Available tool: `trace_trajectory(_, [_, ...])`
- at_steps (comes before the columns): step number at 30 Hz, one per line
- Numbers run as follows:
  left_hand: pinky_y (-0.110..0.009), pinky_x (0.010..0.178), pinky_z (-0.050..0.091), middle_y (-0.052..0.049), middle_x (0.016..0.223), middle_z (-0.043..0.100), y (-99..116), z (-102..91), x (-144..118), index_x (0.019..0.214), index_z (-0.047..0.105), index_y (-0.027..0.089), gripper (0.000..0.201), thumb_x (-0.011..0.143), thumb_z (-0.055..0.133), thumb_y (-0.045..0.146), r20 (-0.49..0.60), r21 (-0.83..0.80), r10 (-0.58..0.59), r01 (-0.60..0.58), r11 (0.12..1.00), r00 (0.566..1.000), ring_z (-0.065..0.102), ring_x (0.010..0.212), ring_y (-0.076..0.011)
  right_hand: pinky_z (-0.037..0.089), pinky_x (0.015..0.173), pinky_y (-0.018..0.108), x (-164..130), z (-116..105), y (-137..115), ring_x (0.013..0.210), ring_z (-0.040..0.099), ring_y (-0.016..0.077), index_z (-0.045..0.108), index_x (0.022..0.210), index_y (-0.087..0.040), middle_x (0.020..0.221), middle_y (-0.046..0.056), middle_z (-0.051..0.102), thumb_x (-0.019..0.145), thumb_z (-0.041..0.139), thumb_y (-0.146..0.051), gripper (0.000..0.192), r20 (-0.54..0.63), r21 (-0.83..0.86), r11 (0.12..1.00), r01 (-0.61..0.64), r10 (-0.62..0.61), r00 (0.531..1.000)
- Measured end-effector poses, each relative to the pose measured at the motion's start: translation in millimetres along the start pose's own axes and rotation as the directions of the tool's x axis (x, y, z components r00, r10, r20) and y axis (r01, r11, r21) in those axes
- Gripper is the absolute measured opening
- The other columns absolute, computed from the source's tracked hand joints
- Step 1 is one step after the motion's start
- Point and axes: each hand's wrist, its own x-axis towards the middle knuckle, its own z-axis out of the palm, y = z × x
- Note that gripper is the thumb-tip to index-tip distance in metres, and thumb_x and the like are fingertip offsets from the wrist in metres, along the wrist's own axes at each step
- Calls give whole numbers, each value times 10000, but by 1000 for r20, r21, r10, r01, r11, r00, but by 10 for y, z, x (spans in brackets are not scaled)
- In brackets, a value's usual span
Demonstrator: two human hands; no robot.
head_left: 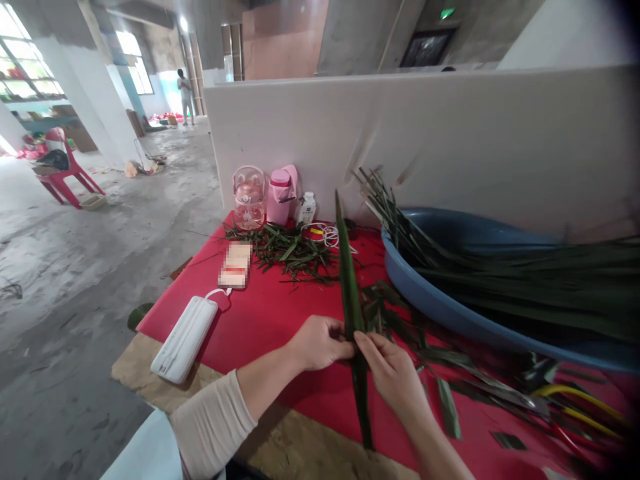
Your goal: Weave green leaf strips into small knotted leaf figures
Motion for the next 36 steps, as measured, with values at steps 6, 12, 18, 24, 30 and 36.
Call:
trace_trajectory(6, [-185,474,368,41,522,493,-65,18,-11,660,583,98,102,569,547,127,-30,51,41,-39,998,999,425,475,-58,265,436,204,-244,56,63,467,355,94,440,542,-163,466,-41,379,760,448,-426,341,-51,-224,974,15,-27,998])
trace_trajectory(12, [-189,447,399,41,537,534,-90,65,-58,693,564,133,151,563,500,90,-37,150,50,-44,988,998,470,452,-73,318,486,210,-461,126,146,526,440,119,502,628,-155,550,-8,503,799,411,-380,297,-82,-146,988,44,-57,995])
trace_trajectory(18, [-223,547,464,9,609,598,-84,101,-155,743,617,115,193,561,555,106,116,146,-70,53,988,991,551,573,-105,306,440,209,-745,225,234,472,421,119,426,577,-184,499,-15,463,809,364,-439,351,-194,-95,994,-50,30,980])
trace_trajectory(24, [-237,518,459,30,535,562,-124,169,-167,677,621,121,180,545,522,51,72,104,-40,33,994,997,524,519,-99,323,449,227,-855,335,225,438,443,131,419,584,-201,490,5,508,829,332,-411,335,-326,-262,964,45,-132,936])
trace_trajectory(30, [-194,399,374,54,448,492,-248,220,-128,727,646,117,213,598,483,68,-18,195,87,-82,977,996,436,387,-71,309,449,228,-845,376,213,434,443,136,403,580,-209,485,16,518,841,295,-405,344,-349,-373,927,28,-169,922])
trace_trajectory(36, [-193,453,409,34,466,529,-301,137,-4,793,653,101,187,649,537,126,-104,112,181,-169,979,978,495,435,-81,276,422,215,-852,365,238,411,405,119,389,534,-205,439,-2,476,822,330,-410,359,-295,-438,898,30,-175,939])
